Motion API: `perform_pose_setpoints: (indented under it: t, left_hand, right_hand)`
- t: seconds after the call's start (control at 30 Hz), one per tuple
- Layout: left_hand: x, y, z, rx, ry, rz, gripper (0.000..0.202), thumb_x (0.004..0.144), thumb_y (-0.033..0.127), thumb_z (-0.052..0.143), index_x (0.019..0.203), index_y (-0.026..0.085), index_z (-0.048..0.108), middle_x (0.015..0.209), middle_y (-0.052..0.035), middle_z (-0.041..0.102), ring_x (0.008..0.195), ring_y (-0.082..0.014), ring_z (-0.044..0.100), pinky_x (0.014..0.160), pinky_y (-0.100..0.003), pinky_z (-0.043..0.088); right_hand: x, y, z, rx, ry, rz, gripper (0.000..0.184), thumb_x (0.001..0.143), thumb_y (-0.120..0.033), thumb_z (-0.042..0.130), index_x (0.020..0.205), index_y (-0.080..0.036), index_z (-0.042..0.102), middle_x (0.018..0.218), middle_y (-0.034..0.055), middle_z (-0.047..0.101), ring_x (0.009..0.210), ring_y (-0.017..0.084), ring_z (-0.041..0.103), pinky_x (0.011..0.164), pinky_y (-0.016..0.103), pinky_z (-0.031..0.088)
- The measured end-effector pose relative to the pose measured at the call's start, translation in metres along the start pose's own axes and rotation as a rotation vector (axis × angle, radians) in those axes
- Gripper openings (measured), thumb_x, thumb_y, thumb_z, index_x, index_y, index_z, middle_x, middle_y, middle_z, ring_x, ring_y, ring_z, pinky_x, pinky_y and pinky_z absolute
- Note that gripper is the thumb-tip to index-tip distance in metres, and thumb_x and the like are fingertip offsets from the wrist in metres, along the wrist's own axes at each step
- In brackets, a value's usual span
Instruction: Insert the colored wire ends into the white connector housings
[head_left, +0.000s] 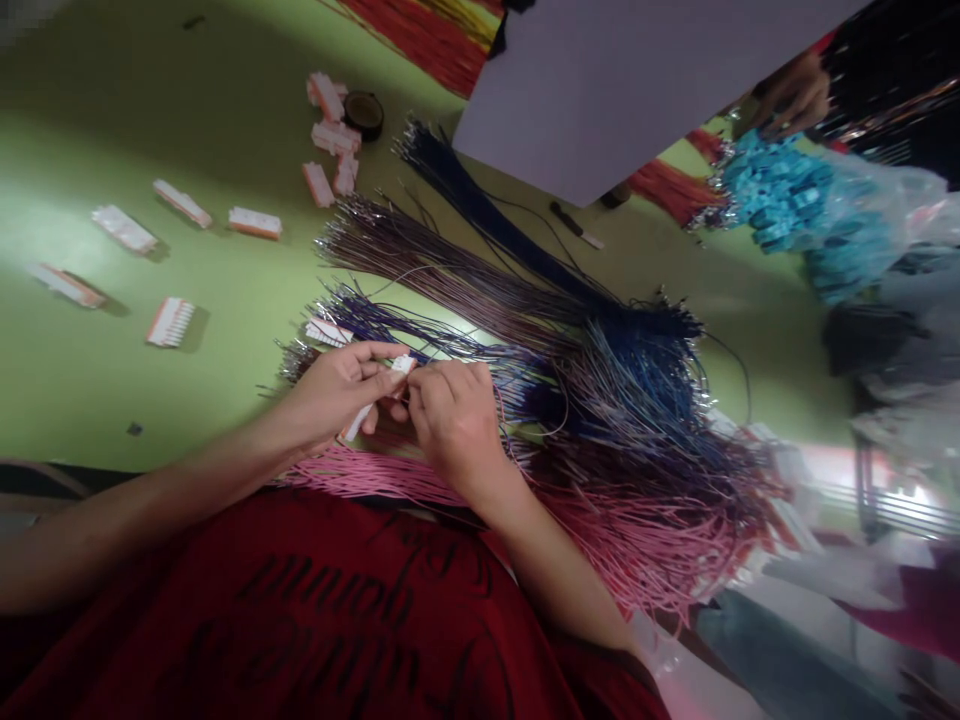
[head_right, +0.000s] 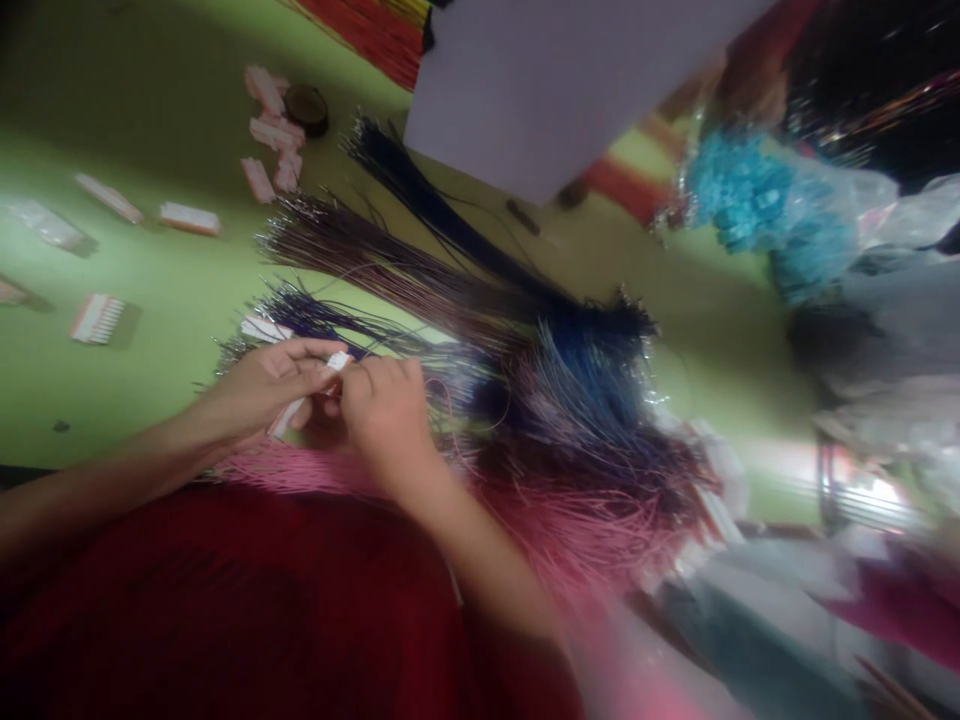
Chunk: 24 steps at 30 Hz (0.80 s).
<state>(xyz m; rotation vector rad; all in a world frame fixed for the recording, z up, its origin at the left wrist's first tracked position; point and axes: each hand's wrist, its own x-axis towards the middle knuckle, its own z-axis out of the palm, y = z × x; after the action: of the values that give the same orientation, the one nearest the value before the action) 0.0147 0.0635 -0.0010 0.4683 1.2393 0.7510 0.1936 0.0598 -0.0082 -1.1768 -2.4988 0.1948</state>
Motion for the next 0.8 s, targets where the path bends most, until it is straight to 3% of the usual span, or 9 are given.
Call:
perform_pose_setpoints:
  t: [0.1,0.27,0.4,0.53,0.6,0.7,0.8]
  left_hand:
    - [-0.002,0.003,0.001,-0.022,0.016,0.016,0.028,0.088,0.012,0.074,0.116,0.013,0.069,0.063,0.0005,0.072,0.042,-0.0119,0.061,0.035,-0.018,0.038]
    - [-0.002,0.006,0.002,-0.006,0.023,0.002,0.023,0.089,0.011,0.073,0.111,0.012,0.069,0.058,0.0038,0.068,0.032,-0.0074,0.049,0.032,-0.017,0.033]
    - [0.0,0.004,0.002,0.022,0.016,-0.001,0.025,0.089,0.013,0.074,0.113,0.012,0.068,0.058,0.0043,0.068,0.032,-0.0076,0.05,0.031,-0.017,0.031]
    - [0.003,0.0,-0.005,0.03,-0.009,0.05,0.036,0.086,0.021,0.081,0.118,0.013,0.068,0.066,0.0015,0.072,0.044,-0.012,0.063,0.036,-0.017,0.039]
    - [0.003,-0.002,-0.008,0.031,-0.018,0.113,0.044,0.084,0.028,0.084,0.123,0.013,0.067,0.072,-0.0009,0.075,0.051,-0.0146,0.068,0.038,-0.018,0.042]
    - [-0.004,-0.005,-0.01,0.138,-0.143,0.172,0.054,0.086,0.039,0.083,0.132,0.014,0.068,0.073,-0.0016,0.076,0.05,-0.0157,0.067,0.037,-0.02,0.04]
    - [-0.017,-0.005,-0.013,0.386,-0.279,0.243,0.056,0.092,0.045,0.076,0.14,0.018,0.07,0.09,-0.0061,0.082,0.052,-0.015,0.066,0.044,-0.024,0.048]
  right_hand:
    - [0.0,0.001,-0.001,0.003,0.04,0.041,0.024,0.108,-0.011,0.049,0.097,-0.02,0.068,0.089,0.0063,0.076,0.085,0.023,0.063,0.08,0.037,0.035]
    - [0.001,0.0,0.002,-0.035,0.08,0.006,0.026,0.108,-0.009,0.048,0.093,-0.02,0.067,0.084,0.0056,0.074,0.082,0.022,0.062,0.078,0.036,0.036]
    - [-0.001,0.0,0.007,-0.071,0.053,-0.007,0.024,0.106,-0.009,0.05,0.092,-0.018,0.067,0.084,0.0066,0.073,0.082,0.022,0.062,0.079,0.037,0.035]
    - [-0.003,0.0,0.003,-0.049,0.028,0.014,0.019,0.103,-0.007,0.055,0.098,-0.019,0.069,0.088,0.0064,0.074,0.085,0.022,0.063,0.079,0.037,0.036]
    - [-0.005,-0.004,-0.003,-0.067,0.083,0.041,0.014,0.104,-0.012,0.059,0.105,-0.019,0.07,0.103,0.0099,0.077,0.098,0.024,0.067,0.085,0.038,0.04]
    - [-0.015,-0.008,-0.012,-0.104,0.102,0.038,0.028,0.102,-0.02,0.063,0.13,-0.02,0.068,0.127,0.0144,0.076,0.123,0.03,0.066,0.106,0.047,0.046]
    - [-0.041,0.011,-0.027,-0.051,0.054,0.113,0.041,0.101,-0.02,0.065,0.142,-0.024,0.065,0.11,0.0099,0.078,0.113,0.03,0.071,0.11,0.055,0.051]
